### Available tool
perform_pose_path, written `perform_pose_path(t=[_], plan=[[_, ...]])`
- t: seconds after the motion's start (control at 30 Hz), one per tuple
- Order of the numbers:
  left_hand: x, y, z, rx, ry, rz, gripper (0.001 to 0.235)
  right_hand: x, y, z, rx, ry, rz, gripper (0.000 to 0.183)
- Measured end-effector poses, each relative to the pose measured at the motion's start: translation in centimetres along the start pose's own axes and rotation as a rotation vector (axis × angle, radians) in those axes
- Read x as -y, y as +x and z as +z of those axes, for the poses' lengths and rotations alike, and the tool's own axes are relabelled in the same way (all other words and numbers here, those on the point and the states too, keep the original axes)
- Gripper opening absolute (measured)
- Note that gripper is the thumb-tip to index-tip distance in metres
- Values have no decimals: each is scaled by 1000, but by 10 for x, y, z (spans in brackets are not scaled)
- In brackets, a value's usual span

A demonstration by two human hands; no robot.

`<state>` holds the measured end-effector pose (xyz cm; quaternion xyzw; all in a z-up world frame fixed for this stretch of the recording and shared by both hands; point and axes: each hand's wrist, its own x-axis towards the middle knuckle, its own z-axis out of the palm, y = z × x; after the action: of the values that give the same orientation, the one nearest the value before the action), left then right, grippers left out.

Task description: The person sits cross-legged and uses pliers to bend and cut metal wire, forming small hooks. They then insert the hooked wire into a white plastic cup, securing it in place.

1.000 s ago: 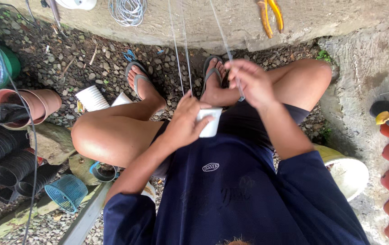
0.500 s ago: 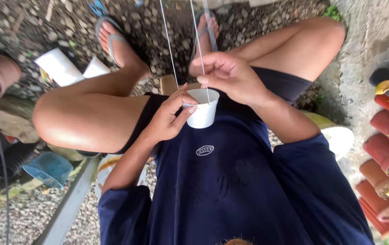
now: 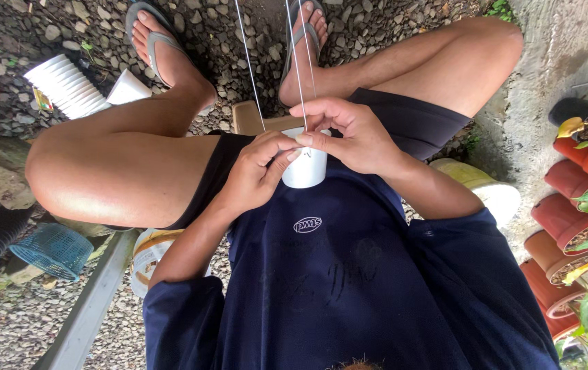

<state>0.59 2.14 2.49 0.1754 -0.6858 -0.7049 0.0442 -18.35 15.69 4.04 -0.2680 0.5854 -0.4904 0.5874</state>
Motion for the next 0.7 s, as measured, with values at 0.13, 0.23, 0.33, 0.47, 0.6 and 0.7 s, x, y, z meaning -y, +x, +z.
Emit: perform_pose_path(t=[0.13, 0.23, 0.33, 0.47, 0.6, 0.7], plan=[[0, 1, 1, -21, -15, -68, 11, -3, 0, 1, -4, 49, 5, 37], [-1, 1, 1, -27, -16, -60, 11, -6, 2, 2, -9, 18, -6, 36], [-1, 1, 1, -32, -19, -58, 12, -9, 3, 2, -1, 5, -19, 36], [-1, 0, 1, -26, -20, -65, 12, -10, 3, 3, -7, -12, -6, 35], [-1, 0, 1, -22, -13, -71, 12, -8, 2, 3, 8, -29, -39, 34], [0, 1, 1, -27, -23, -60, 12, -7, 3, 3, 11, -49, -46, 34]])
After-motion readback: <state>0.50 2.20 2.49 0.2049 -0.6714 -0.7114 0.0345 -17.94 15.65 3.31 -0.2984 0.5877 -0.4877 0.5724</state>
